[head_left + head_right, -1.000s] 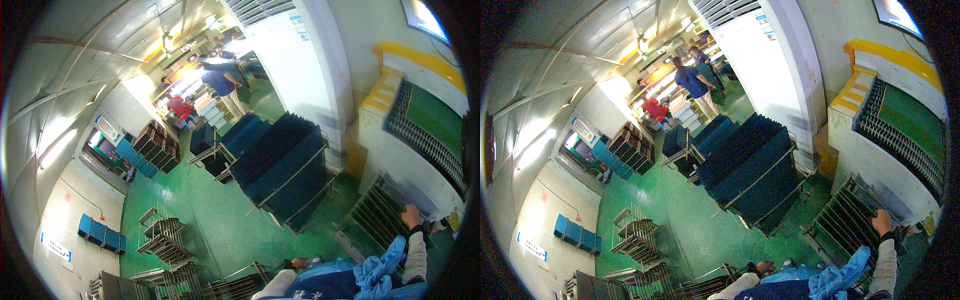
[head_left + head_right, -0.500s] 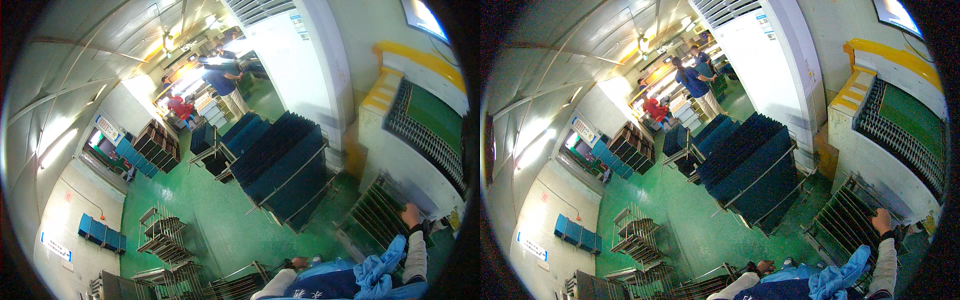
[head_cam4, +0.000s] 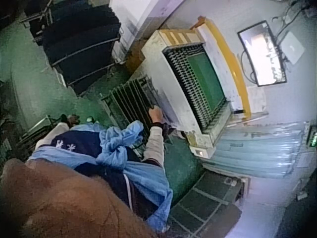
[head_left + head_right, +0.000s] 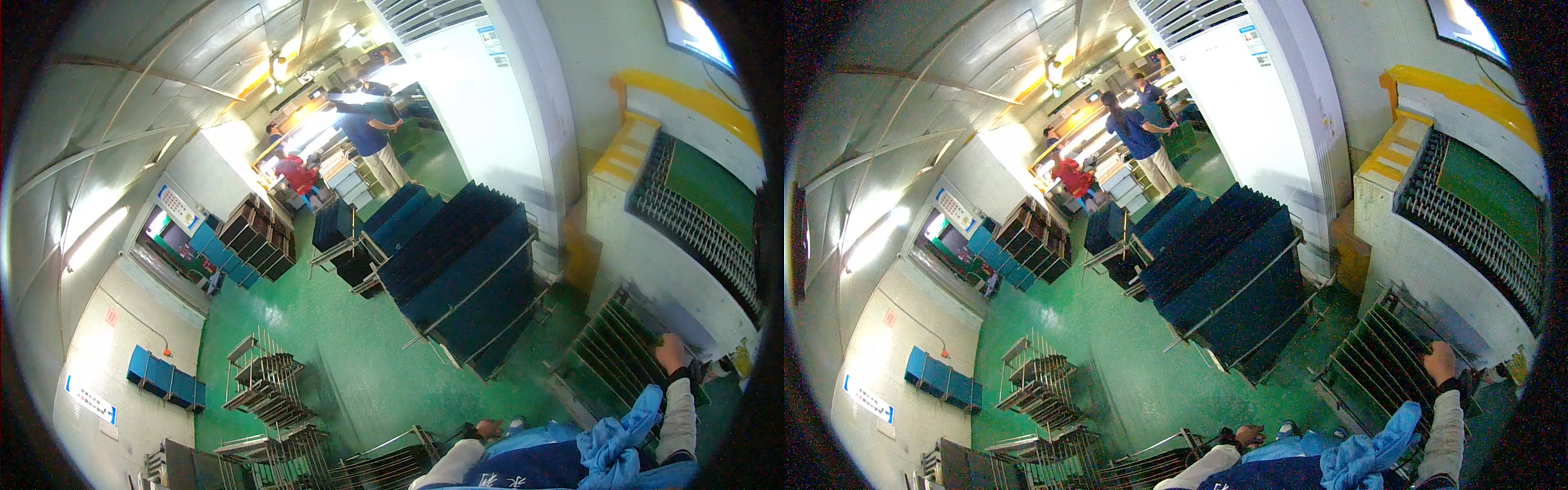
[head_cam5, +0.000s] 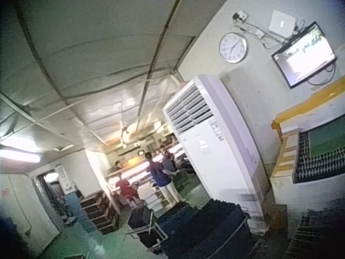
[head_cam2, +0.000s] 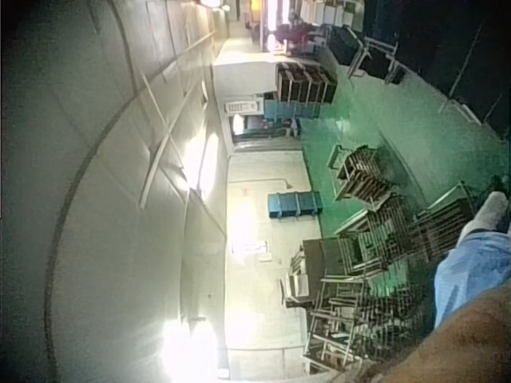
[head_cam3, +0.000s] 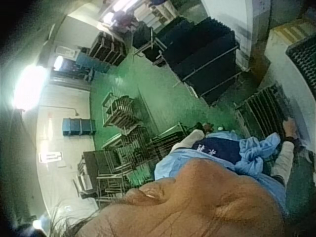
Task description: Loading green fabrication panels into a processing machine and then moving them to a drying rack.
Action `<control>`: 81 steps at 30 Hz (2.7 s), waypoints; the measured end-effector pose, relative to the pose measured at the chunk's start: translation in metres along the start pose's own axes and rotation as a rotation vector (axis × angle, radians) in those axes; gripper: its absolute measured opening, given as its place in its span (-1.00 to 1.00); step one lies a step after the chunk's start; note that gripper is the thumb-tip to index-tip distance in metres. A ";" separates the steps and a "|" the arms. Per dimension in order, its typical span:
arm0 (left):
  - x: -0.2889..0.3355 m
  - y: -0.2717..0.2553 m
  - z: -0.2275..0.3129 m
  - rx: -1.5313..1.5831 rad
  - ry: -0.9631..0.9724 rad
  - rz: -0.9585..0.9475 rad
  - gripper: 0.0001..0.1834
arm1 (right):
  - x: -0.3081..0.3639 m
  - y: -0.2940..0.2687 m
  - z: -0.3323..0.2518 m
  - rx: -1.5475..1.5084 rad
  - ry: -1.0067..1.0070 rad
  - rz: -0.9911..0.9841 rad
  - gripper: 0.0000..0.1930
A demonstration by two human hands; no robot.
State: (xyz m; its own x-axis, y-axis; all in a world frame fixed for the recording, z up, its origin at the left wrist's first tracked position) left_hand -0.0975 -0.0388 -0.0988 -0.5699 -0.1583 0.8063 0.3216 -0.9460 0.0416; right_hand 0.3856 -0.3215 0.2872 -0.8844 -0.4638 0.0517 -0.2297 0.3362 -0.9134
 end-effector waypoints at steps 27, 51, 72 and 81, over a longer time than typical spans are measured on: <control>0.051 0.000 0.028 -0.093 0.062 0.107 -0.61 | 0.004 0.002 -0.007 -0.028 -0.069 0.076 -0.77; 0.055 0.007 0.016 0.035 -0.001 0.135 -0.64 | 0.013 0.023 0.023 -0.042 -0.108 0.170 -0.77; 0.053 0.013 0.043 -1.068 0.382 -0.031 -0.68 | 0.021 -0.034 -0.005 0.042 -0.078 0.122 -0.68; 0.032 0.010 0.066 -0.771 0.591 0.255 -0.65 | 0.054 -0.188 -0.018 -0.047 -0.191 0.383 -0.60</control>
State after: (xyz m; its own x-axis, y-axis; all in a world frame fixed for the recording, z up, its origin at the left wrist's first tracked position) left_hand -0.0627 -0.0347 -0.0343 -0.9036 -0.2990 0.3067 0.0280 -0.7558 -0.6542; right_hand 0.3739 -0.3948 0.4688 -0.8191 -0.4404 -0.3677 0.0786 0.5487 -0.8323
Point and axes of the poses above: each hand's wrist, its own x-axis away from the middle knuckle, its own y-axis out of the palm, z = x × y, the point moved 6 cm from there along -x, towards the middle knuckle, and after that the axes turned 6 degrees about -x, right-handed, at the moved point
